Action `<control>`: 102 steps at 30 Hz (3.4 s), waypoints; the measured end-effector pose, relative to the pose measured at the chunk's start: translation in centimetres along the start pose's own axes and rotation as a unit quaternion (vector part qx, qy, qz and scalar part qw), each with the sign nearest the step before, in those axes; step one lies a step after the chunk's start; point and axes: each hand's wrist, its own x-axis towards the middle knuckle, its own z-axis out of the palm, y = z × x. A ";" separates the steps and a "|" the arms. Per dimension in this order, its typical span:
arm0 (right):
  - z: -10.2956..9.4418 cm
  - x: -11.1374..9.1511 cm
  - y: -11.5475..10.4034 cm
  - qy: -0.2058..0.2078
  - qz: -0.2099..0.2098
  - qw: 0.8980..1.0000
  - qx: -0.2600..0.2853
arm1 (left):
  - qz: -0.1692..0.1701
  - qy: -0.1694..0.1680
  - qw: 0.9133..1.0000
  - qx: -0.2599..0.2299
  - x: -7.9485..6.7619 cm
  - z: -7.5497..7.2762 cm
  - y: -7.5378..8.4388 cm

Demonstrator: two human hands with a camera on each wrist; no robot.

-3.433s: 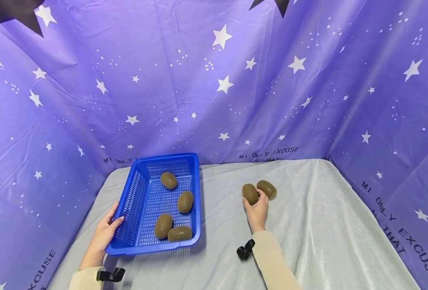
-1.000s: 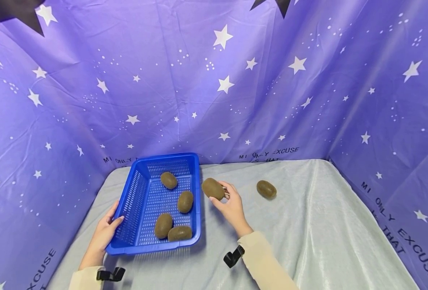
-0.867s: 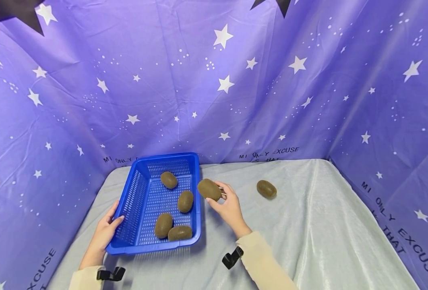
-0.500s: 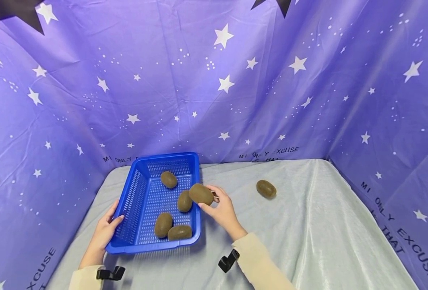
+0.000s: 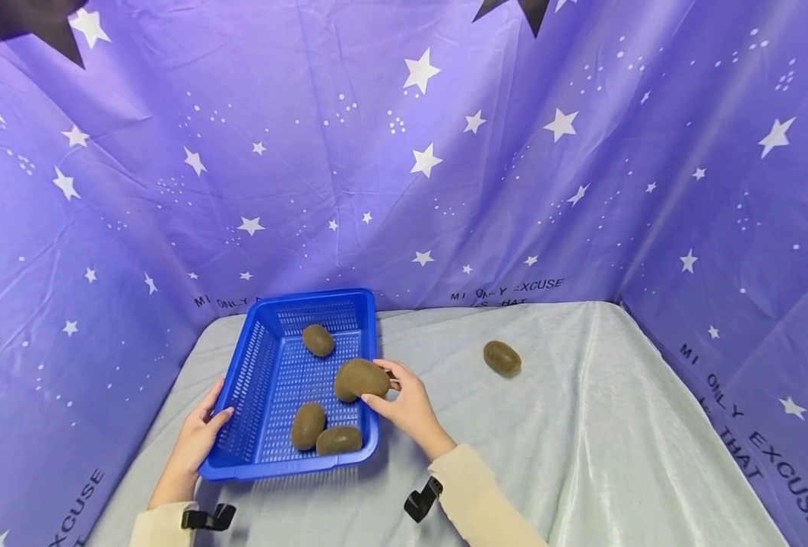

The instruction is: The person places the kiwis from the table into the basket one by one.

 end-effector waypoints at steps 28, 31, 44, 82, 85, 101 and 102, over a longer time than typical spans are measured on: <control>0.6 0.0 0.3 -0.070 -0.049 0.996 -0.024 | -0.003 0.001 1.000 0.004 0.0 -0.1 -0.2; 0.6 0.0 0.5 -0.072 -0.048 0.996 -0.022 | -0.003 0.003 1.000 0.004 0.1 0.0 -0.2; -0.3 -0.7 -2.5 -0.077 -0.033 0.994 0.065 | -0.007 0.002 1.000 0.000 0.0 0.1 -0.1; -7.5 -4.0 3.6 0.041 0.016 0.999 -0.027 | 0.009 -0.002 1.000 -0.010 -0.1 0.1 0.0; -8.3 -4.2 4.2 0.053 0.020 0.998 -0.034 | 0.007 -0.004 1.000 -0.011 -0.1 0.1 0.0; -12.8 -5.2 8.1 0.152 0.081 0.981 -0.088 | 0.016 -0.006 1.000 -0.008 -0.1 0.1 0.1; -13.1 -5.2 8.3 0.159 0.089 0.979 -0.090 | 0.014 -0.005 1.000 -0.007 -0.1 0.1 0.1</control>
